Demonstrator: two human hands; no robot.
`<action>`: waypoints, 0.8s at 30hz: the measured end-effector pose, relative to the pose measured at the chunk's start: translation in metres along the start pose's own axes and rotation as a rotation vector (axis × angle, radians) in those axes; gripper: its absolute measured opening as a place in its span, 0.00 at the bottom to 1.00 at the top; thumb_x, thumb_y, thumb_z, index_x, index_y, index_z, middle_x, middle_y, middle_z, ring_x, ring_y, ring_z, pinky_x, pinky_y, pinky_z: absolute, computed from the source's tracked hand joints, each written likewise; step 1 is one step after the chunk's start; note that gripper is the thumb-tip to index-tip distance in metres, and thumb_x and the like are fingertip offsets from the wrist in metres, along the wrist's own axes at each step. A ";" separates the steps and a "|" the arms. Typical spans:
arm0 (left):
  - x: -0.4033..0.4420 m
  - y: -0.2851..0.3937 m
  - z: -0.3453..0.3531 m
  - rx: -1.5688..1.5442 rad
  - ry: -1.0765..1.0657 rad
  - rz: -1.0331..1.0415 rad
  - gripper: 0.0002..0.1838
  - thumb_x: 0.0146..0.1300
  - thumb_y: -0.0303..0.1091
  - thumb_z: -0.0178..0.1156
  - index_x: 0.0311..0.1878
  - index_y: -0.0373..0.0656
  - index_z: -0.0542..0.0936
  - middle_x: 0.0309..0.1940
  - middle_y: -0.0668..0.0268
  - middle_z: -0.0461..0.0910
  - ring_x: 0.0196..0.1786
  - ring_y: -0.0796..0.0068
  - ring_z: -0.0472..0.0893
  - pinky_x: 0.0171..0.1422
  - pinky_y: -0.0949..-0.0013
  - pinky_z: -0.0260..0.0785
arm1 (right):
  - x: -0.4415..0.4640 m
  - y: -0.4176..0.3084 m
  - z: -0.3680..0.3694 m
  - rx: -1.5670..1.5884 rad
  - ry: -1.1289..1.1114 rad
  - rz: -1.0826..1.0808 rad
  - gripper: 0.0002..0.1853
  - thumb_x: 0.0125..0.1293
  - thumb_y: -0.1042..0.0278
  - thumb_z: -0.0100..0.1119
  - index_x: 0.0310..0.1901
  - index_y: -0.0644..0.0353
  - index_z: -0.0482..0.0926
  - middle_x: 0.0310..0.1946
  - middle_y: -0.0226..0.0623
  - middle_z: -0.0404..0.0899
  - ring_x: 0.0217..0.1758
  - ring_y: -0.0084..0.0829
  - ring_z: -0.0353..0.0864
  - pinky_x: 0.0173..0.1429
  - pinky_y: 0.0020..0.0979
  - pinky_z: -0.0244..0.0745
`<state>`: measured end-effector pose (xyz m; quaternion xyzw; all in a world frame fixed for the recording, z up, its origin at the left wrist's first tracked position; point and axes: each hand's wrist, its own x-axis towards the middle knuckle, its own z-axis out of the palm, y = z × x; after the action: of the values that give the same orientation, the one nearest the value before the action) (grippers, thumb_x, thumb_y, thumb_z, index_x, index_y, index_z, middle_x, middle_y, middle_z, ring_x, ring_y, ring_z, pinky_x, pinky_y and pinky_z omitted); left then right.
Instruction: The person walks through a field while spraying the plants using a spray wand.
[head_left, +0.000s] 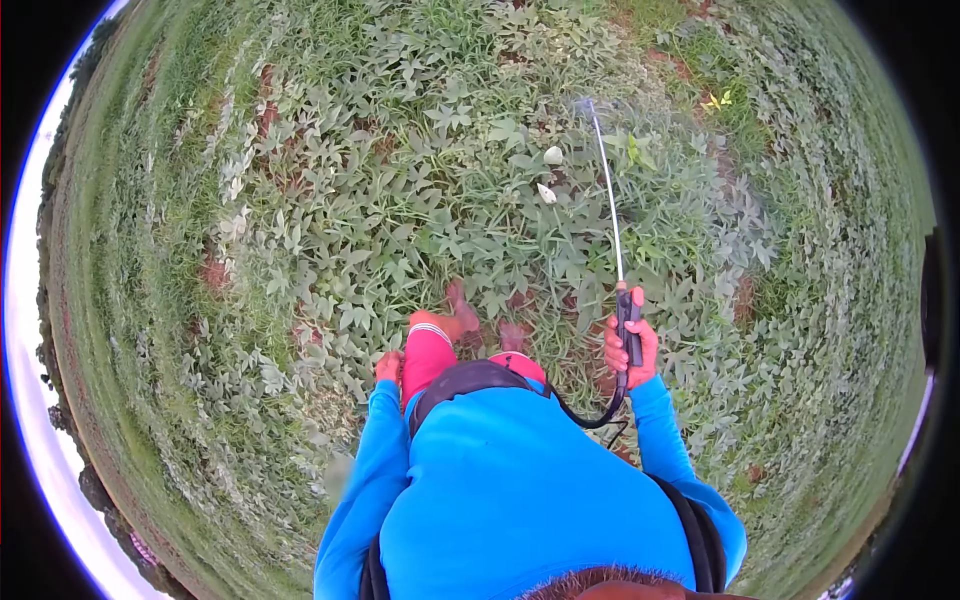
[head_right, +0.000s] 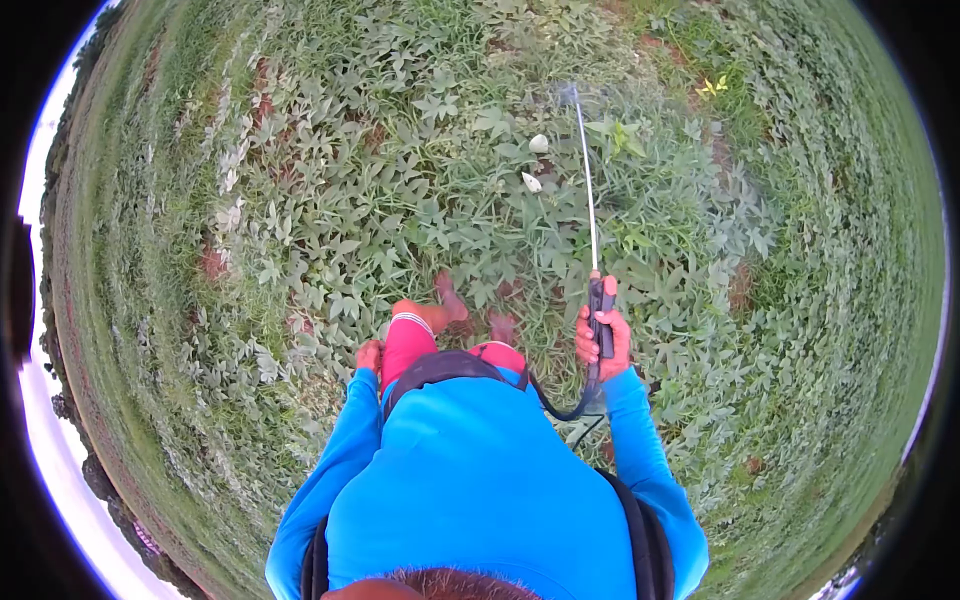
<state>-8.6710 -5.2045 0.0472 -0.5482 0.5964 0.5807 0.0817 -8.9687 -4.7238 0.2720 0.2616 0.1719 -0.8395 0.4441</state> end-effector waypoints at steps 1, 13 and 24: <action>-0.005 0.019 0.006 0.048 0.000 -0.078 0.17 0.65 0.50 0.53 0.39 0.46 0.79 0.24 0.67 0.77 0.19 0.77 0.70 0.19 0.70 0.62 | 0.007 0.010 0.005 -0.026 0.006 0.068 0.13 0.62 0.60 0.53 0.43 0.57 0.69 0.23 0.31 0.67 0.14 0.23 0.65 0.14 0.26 0.63; 0.119 0.094 0.020 -0.123 -0.193 -0.174 0.20 0.68 0.53 0.48 0.39 0.45 0.77 0.25 0.69 0.75 0.22 0.77 0.72 0.22 0.70 0.65 | 0.202 0.078 0.149 -0.556 -0.065 0.682 0.11 0.63 0.61 0.54 0.42 0.55 0.69 0.20 0.27 0.66 0.14 0.17 0.63 0.13 0.21 0.57; 0.234 0.152 -0.062 -0.490 -0.019 -0.132 0.14 0.68 0.46 0.53 0.41 0.46 0.79 0.25 0.69 0.78 0.20 0.80 0.72 0.17 0.73 0.60 | 0.455 0.257 0.378 -1.233 -0.404 1.015 0.16 0.57 0.52 0.59 0.40 0.53 0.72 0.21 0.23 0.67 0.16 0.14 0.63 0.16 0.19 0.54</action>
<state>-8.8418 -5.4252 -0.0131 -0.5838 0.3999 0.7065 -0.0103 -9.0752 -5.3597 0.2921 -0.1394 0.3798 -0.3222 0.8559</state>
